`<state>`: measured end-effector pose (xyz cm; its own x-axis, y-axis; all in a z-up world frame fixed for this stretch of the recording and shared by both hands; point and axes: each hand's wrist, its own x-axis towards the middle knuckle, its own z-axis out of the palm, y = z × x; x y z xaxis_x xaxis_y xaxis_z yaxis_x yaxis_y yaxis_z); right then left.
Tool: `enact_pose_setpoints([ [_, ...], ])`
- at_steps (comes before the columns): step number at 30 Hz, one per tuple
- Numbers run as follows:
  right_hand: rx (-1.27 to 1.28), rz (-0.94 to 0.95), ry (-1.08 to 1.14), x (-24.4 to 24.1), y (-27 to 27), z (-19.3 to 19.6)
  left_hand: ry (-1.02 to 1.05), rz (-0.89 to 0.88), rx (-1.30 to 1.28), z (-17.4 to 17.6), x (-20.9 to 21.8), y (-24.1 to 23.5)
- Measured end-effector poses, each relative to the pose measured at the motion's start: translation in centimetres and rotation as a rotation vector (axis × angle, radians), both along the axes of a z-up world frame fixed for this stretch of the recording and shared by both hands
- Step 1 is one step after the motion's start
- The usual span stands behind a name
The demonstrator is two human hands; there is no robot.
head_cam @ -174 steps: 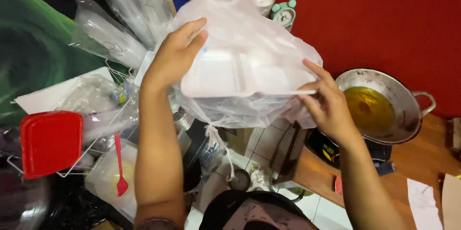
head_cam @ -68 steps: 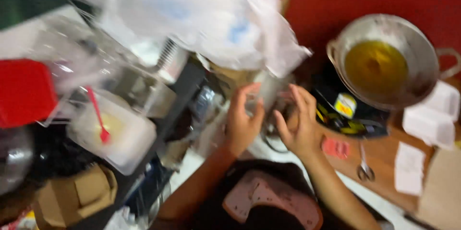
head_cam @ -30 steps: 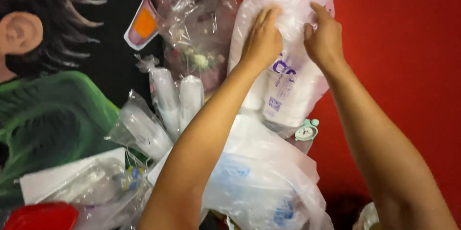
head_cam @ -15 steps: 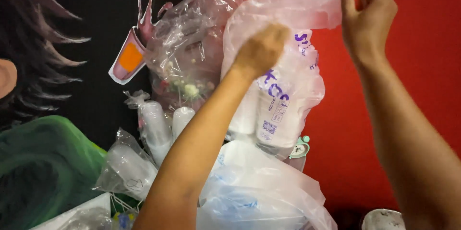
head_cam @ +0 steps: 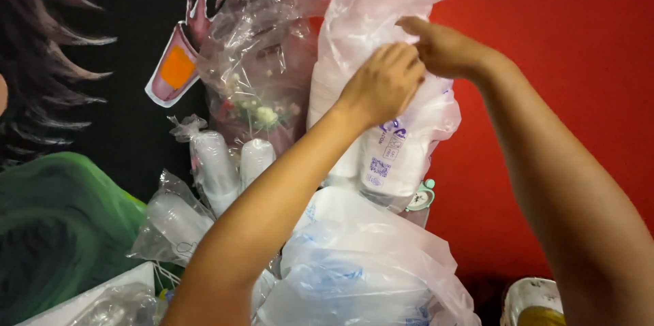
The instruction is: The person retrieves a white styrofoam container and places it on a wooden table. They then fold a large sheet of brown paper multiple times to create a smaller square and place it inside the container. Finally, they use scissors to trim the folded paper.
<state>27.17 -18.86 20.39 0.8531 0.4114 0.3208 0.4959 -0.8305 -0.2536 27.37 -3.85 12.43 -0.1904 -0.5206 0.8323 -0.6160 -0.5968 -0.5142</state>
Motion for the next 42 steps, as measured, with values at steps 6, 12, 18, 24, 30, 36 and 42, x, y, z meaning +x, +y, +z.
enact_pose_setpoints([
  [6, -0.131, -0.128, -0.183, 1.7, -1.6, -2.5, -0.065, -0.099, 0.193, -1.1, 0.9, 1.3],
  [12, -0.301, 0.135, -0.753, -0.5, -4.1, -2.5, 0.438, 0.296, -0.03, 2.9, 1.7, 1.8],
  [18, -0.982, -0.183, -1.069, -2.1, -7.0, -4.8, -0.14, 0.587, 0.117, 0.9, 6.7, 5.6],
  [24, -0.425, 0.168, -0.55, -4.5, -4.0, -3.3, -0.482, 0.243, 0.455, 0.0, 4.6, 5.2],
  [30, -0.143, 0.214, -0.581, 1.7, -3.8, -4.6, -0.362, -0.123, 0.644, -1.0, 0.5, 4.1],
  [36, -0.498, -0.355, -0.295, -5.1, -0.1, -2.2, 0.346, 0.207, -0.147, 1.2, 3.3, 6.0],
  [42, -0.525, -0.263, -0.622, 0.4, -5.2, -5.8, 1.038, 0.486, -0.32, 2.8, 2.1, 7.5],
])
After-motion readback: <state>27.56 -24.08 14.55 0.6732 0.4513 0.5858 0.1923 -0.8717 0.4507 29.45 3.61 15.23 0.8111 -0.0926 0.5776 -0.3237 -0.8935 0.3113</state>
